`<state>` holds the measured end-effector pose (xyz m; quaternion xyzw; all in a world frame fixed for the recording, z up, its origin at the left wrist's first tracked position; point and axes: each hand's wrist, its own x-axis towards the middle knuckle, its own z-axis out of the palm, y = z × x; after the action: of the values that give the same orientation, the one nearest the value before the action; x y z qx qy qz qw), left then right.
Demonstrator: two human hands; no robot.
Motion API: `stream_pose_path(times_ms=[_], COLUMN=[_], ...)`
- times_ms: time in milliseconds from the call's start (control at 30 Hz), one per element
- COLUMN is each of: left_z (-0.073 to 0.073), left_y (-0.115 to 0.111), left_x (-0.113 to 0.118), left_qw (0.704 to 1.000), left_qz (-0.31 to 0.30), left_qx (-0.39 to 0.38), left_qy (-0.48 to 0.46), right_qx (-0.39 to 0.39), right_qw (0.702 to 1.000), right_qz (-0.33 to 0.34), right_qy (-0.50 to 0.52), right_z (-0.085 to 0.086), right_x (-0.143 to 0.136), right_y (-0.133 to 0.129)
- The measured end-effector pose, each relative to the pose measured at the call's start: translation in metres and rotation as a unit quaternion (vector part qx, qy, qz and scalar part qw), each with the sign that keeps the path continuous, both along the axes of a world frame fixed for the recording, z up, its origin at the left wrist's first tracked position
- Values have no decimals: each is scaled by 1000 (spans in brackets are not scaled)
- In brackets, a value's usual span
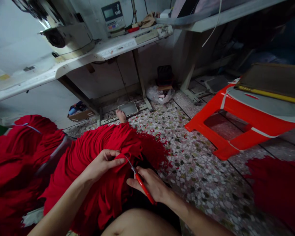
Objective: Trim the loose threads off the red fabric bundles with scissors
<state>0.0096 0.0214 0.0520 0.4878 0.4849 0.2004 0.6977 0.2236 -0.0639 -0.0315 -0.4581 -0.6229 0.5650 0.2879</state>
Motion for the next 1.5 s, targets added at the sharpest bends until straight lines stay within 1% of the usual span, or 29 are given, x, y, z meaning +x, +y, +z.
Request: stream_pose_path(times_ms=[67,167,267,367,467,533,633,733,833,933,1067,1133,1200,1233,1267,1333,1367,1400,1433,1467,1500], left_z=[0,0,-1,-4,-8,-10,-11,-7,-4,-3,-3,0,9,15,21,33,37,40,41,40,37], left_y=[0,-1,-1,-1,-1,0,2,3,3,3,3,4,3,2,0,-2,-2,-1,1,5,11], left_x=[-1,-2,-3,-4,-6,-6,-5,-2,-1,0,1,0,-5,-9,-14,-24,-29,-33,-35,-36,-36], left_qw=[1000,1000,1000,1000,999,999,998,995,992,991,991,991,985,979,969,940,930,929,940,953,961], left_qz=[-1,-4,-8,-21,-36,-43,-64,-88,-110,-119,-115,-118,-149,-185,-235,-341,-368,-367,-339,-292,-235], left_qx=[1,-15,-23,-16,-13,-15,-8,18,38,41,50,60,79,84,74,14,-17,-32,-18,26,97], left_qy=[5,5,1,-3,3,12,27,39,42,39,41,34,22,17,11,9,15,26,46,75,113], right_qx=[-36,-109,-135,-112,-70,-50,-22,-13,-14,-7,-41,-54,-58,-65,-79,-117,-134,-148,-158,-162,-161], right_qw=[999,993,989,993,998,998,999,1000,999,999,997,995,993,991,988,981,977,975,973,971,971], right_qz=[-13,-44,-62,-38,7,23,23,22,16,4,-56,-82,-101,-113,-126,-145,-150,-151,-152,-155,-158], right_qy=[3,21,26,12,3,3,-4,1,25,38,35,32,33,38,45,62,68,73,76,78,82], right_z=[-6,-20,-29,-28,-21,-16,-11,-7,-4,-6,-15,-21,-28,-33,-37,-47,-52,-56,-59,-61,-61], right_x=[-3,-6,-4,3,10,11,8,2,-2,-5,-9,-9,-8,-7,-6,-2,0,3,4,5,6], right_y=[-1,-5,-11,-16,-18,-17,-12,-5,1,3,-1,-6,-13,-17,-20,-23,-23,-22,-21,-18,-15])
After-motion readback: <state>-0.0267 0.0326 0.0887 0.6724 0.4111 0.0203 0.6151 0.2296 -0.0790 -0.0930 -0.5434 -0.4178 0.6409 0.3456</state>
